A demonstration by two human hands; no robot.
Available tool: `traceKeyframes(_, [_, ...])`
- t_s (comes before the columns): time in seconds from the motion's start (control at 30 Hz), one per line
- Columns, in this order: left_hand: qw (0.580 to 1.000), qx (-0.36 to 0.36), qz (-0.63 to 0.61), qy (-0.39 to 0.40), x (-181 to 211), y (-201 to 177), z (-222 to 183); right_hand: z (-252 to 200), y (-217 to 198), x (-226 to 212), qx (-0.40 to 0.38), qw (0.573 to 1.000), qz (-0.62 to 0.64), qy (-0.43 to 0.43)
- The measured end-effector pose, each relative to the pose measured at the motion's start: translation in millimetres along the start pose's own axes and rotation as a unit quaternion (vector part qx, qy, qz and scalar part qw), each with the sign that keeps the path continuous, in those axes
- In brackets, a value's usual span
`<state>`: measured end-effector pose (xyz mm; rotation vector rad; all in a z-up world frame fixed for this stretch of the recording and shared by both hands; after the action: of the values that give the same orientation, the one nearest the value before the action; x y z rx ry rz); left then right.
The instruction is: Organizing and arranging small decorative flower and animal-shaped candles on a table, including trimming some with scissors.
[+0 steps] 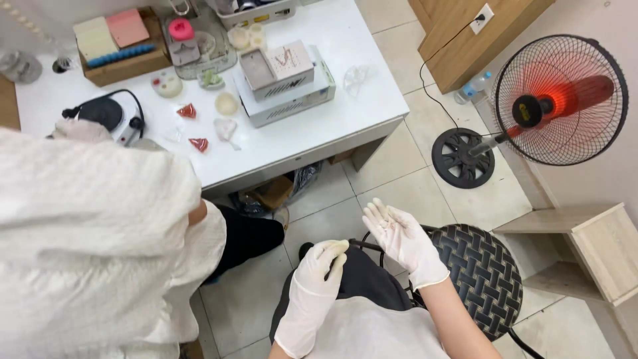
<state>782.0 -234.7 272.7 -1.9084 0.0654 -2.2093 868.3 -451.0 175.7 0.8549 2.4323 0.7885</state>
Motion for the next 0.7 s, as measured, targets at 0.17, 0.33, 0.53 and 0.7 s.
traceKeyframes(0.17, [0.992, -0.094, 0.034, -0.075, -18.6, 0.6, 53.3, 53.0, 15.2, -68.6, 0.024, 0.995, 0.083, -0.041])
traceKeyframes(0.33, [0.992, -0.07, 0.045, -0.1, -38.0, 2.1, 118.3, 135.9, 48.6, -157.7, -0.005, 0.995, 0.065, -0.073])
traceKeyframes(0.53, [0.98, 0.046, 0.132, -0.14, -76.1, 9.8, 191.2, 295.3, 135.9, -291.1, -0.044, 0.995, -0.051, -0.077])
traceKeyframes(0.7, [0.956, 0.168, 0.134, -0.199, -136.9, 29.9, 199.0, 510.0, 166.2, -400.3, -0.018, 0.98, -0.194, -0.04])
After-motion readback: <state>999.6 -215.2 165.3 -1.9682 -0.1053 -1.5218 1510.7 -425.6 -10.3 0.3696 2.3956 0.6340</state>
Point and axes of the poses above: each hand's wrist, its own z-axis towards the middle knuckle, its own y-axis out of the palm, x = y × z, the point moved 3 cm from there along z, towards the middle knuckle, and after that the axes turned 15 degrees about -z, right-handed, at the moved point
